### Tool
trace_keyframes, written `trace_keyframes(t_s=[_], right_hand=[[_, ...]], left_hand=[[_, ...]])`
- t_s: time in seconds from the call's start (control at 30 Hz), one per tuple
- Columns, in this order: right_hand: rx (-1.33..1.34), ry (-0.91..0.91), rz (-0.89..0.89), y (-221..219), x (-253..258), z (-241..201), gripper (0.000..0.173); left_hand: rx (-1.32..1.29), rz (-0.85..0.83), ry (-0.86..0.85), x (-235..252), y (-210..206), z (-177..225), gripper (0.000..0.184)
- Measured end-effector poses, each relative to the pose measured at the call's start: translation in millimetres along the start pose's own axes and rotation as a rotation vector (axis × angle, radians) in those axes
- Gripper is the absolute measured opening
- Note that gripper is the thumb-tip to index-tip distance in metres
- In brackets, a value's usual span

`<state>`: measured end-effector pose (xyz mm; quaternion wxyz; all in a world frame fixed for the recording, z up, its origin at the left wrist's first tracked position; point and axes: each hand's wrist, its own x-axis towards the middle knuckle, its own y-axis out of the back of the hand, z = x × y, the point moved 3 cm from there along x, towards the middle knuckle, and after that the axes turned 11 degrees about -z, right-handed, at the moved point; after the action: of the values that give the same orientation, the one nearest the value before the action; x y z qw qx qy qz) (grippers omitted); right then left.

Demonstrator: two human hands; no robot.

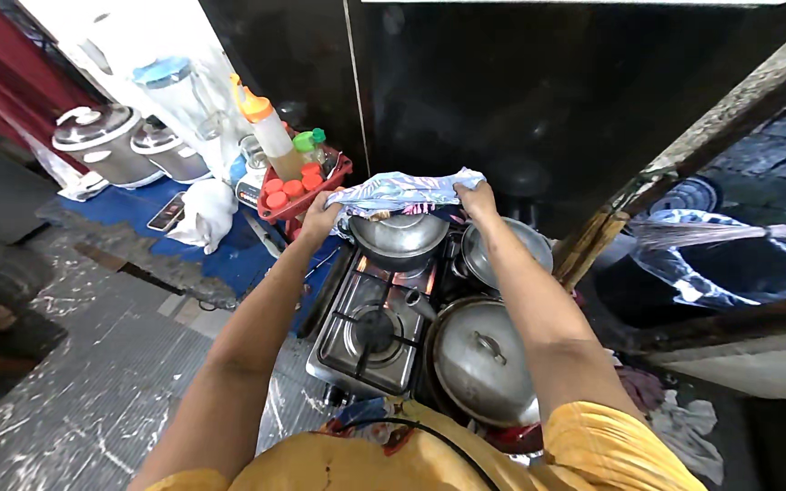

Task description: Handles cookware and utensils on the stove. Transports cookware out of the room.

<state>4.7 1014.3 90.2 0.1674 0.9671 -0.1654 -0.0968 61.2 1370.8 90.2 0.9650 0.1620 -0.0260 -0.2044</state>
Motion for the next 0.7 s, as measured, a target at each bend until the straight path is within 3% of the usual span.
trace_keyframes(t_s=[0.1,0.23,0.47,0.7], right_hand=[[-0.108,0.046,0.044,0,-5,-11,0.048],[-0.115,0.195,0.160,0,-28,-50,0.048],[0.165,0.587,0.218,14,-82,-98,0.042],[0.246,0.764,0.291,82,-165,-114,0.045]], left_hand=[[0.301,-0.043,0.071,-4,10,15,0.037],[0.510,0.139,0.027,-27,9,58,0.036],[0.411,0.448,-0.358,-105,-5,114,0.034],[0.148,0.330,-0.570,-174,-36,139,0.028]])
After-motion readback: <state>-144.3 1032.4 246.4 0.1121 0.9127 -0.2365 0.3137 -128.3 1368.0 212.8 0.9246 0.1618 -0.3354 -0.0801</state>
